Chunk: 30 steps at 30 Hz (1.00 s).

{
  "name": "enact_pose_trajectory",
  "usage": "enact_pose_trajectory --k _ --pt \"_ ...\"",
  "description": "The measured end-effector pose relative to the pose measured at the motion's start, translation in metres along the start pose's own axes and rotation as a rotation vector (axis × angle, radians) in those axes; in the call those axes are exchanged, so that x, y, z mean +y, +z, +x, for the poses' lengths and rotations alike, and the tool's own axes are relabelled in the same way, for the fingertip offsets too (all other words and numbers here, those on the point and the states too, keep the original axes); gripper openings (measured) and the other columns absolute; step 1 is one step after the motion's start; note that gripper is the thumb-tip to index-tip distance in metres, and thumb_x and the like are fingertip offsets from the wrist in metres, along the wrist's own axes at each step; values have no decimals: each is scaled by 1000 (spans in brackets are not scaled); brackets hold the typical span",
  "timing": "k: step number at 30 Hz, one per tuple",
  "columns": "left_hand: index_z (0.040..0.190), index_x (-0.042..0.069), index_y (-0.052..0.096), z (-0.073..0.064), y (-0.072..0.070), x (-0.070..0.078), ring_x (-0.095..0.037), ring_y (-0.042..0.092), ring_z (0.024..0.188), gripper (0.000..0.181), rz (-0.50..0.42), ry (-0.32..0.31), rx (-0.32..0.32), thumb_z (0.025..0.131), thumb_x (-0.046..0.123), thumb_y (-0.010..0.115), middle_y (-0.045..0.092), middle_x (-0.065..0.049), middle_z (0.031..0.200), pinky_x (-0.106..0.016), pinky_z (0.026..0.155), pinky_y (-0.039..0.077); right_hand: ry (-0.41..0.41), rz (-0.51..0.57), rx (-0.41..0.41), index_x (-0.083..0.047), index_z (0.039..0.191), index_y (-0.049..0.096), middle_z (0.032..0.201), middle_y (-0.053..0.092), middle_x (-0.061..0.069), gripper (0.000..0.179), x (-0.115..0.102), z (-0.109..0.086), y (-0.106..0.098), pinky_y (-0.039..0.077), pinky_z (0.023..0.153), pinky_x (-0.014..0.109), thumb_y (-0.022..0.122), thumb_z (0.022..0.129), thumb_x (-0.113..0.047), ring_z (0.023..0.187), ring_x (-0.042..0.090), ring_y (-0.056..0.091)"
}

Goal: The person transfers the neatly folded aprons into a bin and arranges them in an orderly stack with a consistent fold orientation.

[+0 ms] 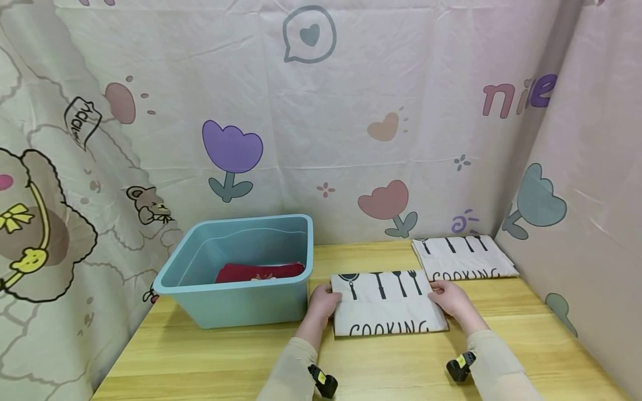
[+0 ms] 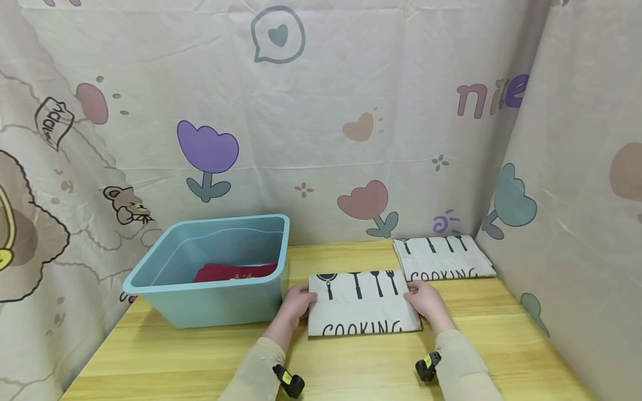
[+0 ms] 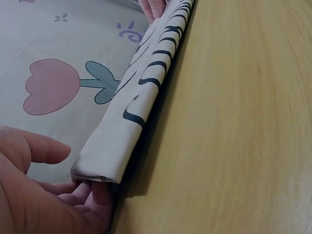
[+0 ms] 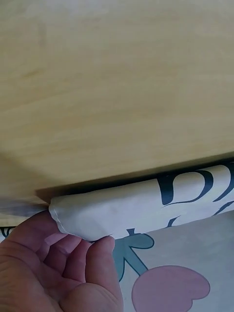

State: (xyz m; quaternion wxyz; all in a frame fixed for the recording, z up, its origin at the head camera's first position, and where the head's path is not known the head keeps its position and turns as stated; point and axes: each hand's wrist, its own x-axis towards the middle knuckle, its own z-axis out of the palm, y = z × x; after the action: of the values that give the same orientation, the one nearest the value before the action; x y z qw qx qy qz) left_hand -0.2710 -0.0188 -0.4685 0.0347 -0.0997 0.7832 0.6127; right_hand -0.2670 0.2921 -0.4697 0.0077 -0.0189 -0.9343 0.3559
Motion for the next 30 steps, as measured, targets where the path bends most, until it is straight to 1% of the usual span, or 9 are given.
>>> enact_pose_trajectory --k 4,7,10,13,15,20,22,26,30 --pt "133 -13 50 1 1 0 -39 55 112 47 -53 -10 -6 89 -1 59 54 -28 128 -51 94 49 10 22 0 19 123 54 100 65 22 40 3 1 1 49 87 51 61 93 -7 96 37 61" --pt "137 -9 49 0 2 0 -37 55 111 49 -92 -31 -9 89 -2 58 53 -27 131 -51 91 51 17 34 -2 19 123 54 100 65 21 41 4 1 1 51 85 49 61 93 -7 95 35 61" --pt "139 -3 49 -1 2 -1 -36 57 106 51 -117 -51 -7 89 -3 57 53 -25 131 -47 82 53 30 52 -5 18 125 53 100 65 22 42 7 1 2 53 80 44 61 93 -7 95 34 62" --pt "140 -1 50 -2 2 -2 -33 58 99 52 -137 -48 -8 88 -2 57 53 -24 130 -41 73 54 39 75 -7 18 127 52 102 64 23 43 9 1 2 55 77 41 61 93 -6 95 34 62" --pt "142 0 48 -3 1 -3 -32 60 95 54 -160 -42 -24 88 -2 57 53 -24 130 -40 69 55 49 98 -3 17 128 52 102 64 22 43 10 0 2 55 76 39 61 92 -6 95 34 61" --pt "145 1 44 -5 -3 -4 -31 63 90 57 -222 -38 -85 90 -1 56 52 -26 129 -46 68 58 71 174 9 17 128 51 101 63 22 42 11 -2 3 54 73 35 61 92 -3 93 31 61" --pt "146 2 44 -6 -3 -4 -31 63 90 57 -235 -36 -100 90 -1 56 52 -26 130 -47 69 58 83 210 9 17 129 50 102 63 23 43 11 -3 2 54 70 33 61 92 -3 92 29 60" --pt "147 3 44 -6 -4 -4 -31 63 90 58 -235 -22 -109 90 -1 57 53 -26 129 -45 69 58 98 253 9 16 131 48 105 62 23 45 12 -5 0 52 66 31 60 93 -3 90 27 60" --pt "147 4 45 -7 -4 -3 -29 64 89 59 -225 -11 -101 90 -1 58 59 -23 122 -43 68 58 95 264 14 16 133 47 108 61 24 46 12 -6 -4 50 67 28 60 94 -4 93 27 59"
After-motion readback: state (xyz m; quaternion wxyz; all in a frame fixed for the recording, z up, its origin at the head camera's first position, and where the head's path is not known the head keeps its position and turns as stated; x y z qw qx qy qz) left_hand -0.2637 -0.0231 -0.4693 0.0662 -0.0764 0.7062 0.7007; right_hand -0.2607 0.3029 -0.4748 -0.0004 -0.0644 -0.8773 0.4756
